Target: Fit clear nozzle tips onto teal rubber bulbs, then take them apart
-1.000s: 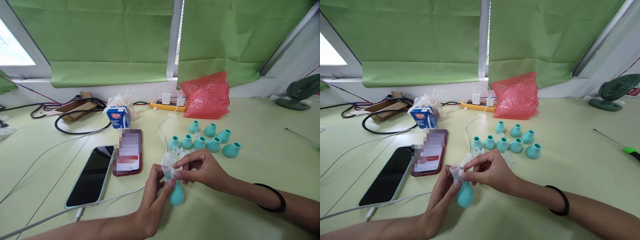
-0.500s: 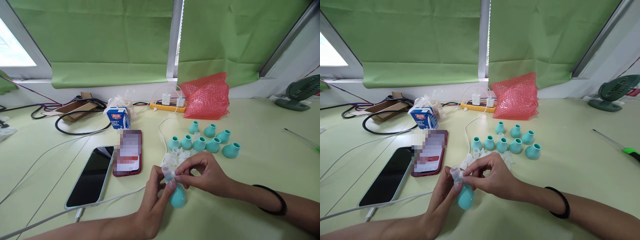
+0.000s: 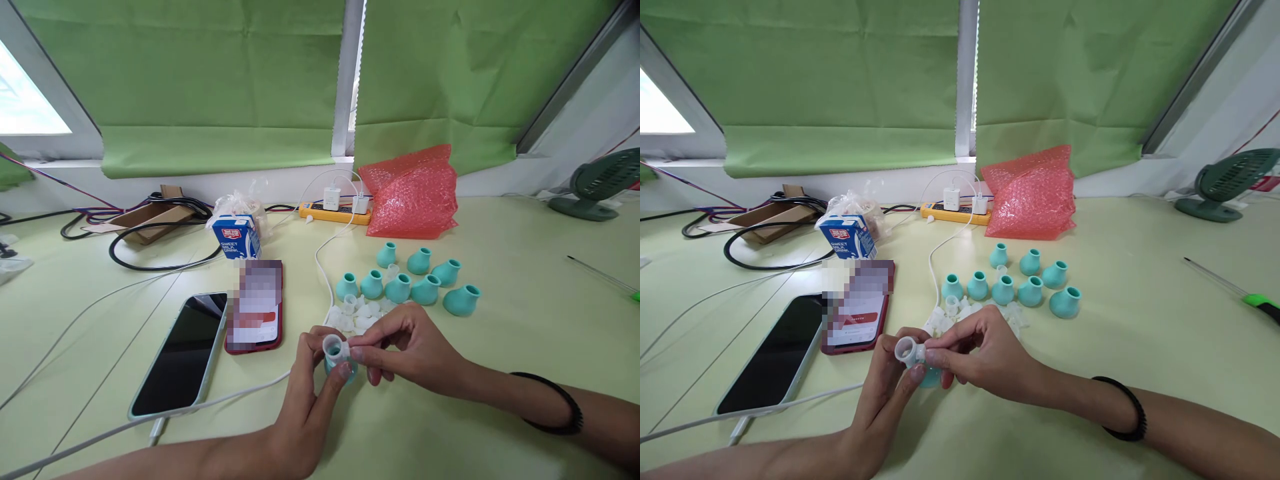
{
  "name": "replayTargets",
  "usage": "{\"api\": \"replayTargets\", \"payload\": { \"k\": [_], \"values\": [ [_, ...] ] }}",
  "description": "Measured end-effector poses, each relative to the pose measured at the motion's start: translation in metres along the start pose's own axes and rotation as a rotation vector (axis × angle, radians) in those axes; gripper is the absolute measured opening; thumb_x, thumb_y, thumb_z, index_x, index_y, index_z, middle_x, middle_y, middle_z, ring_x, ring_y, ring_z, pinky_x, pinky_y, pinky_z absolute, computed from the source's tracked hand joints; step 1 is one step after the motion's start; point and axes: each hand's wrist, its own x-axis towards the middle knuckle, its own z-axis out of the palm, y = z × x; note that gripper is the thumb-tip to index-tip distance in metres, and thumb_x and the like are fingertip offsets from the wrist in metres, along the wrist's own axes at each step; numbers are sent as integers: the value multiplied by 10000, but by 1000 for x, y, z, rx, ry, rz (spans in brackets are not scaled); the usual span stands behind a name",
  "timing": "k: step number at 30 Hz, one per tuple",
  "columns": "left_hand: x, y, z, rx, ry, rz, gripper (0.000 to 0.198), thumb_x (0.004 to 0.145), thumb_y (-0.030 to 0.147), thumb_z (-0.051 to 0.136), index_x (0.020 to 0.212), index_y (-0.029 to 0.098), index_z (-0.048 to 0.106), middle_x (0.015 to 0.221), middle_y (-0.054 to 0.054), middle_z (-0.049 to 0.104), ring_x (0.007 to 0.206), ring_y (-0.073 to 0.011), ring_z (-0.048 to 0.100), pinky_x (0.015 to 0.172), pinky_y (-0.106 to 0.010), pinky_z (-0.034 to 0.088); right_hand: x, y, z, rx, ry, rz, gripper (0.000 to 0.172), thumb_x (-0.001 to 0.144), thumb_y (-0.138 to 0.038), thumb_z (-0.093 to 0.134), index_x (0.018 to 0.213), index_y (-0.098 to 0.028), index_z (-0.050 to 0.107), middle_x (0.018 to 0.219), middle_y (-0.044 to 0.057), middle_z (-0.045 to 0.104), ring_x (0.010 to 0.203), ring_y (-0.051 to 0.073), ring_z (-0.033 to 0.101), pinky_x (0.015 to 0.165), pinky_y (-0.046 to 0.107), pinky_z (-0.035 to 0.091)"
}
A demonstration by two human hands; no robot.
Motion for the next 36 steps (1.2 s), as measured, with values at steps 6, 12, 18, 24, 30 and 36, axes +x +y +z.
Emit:
{"api": "replayTargets", "payload": {
  "k": [6,12,18,24,30,36],
  "values": [
    [-2,-1,-2,166,25,64,65,844,191,420,906,209,430,965,-45,459,946,-168,441,847,-316,362,7,-6,-13,46,-196,108,179,561,-240,726,715,-152,706,437,3,594,346,33,460,349,124,366],
    [-1,-2,-3,202,42,70,119,823,171,450,935,208,468,968,-55,480,942,-180,451,836,-313,365,9,-5,-17,-12,-208,64,211,557,-260,724,722,-131,705,430,8,586,342,36,442,345,132,358],
    [0,-3,-4,234,36,114,125,812,152,457,921,206,484,984,-71,481,969,-195,442,844,-328,359,1,-7,-14,-203,-133,-93,175,617,-295,683,686,-136,704,441,15,595,336,42,433,327,142,336],
    [-1,-4,-4,268,15,149,129,809,139,462,917,210,466,982,-64,477,954,-188,458,826,-324,375,1,0,-13,-228,-137,-232,120,657,-226,636,708,-135,696,419,-1,584,346,59,474,377,163,388],
    [-2,-3,-2,228,34,95,118,816,155,455,921,210,454,965,-52,474,920,-174,468,813,-308,376,1,5,-6,-212,-41,-291,65,627,-141,599,618,-126,662,377,-18,542,329,56,460,393,168,405],
    [-2,0,-1,182,58,60,96,813,198,465,907,207,444,935,-44,483,902,-173,460,812,-302,363,1,5,-4,-228,-2,-295,61,594,-116,579,577,-130,636,374,-33,507,329,44,422,374,163,382]
  ]
}}
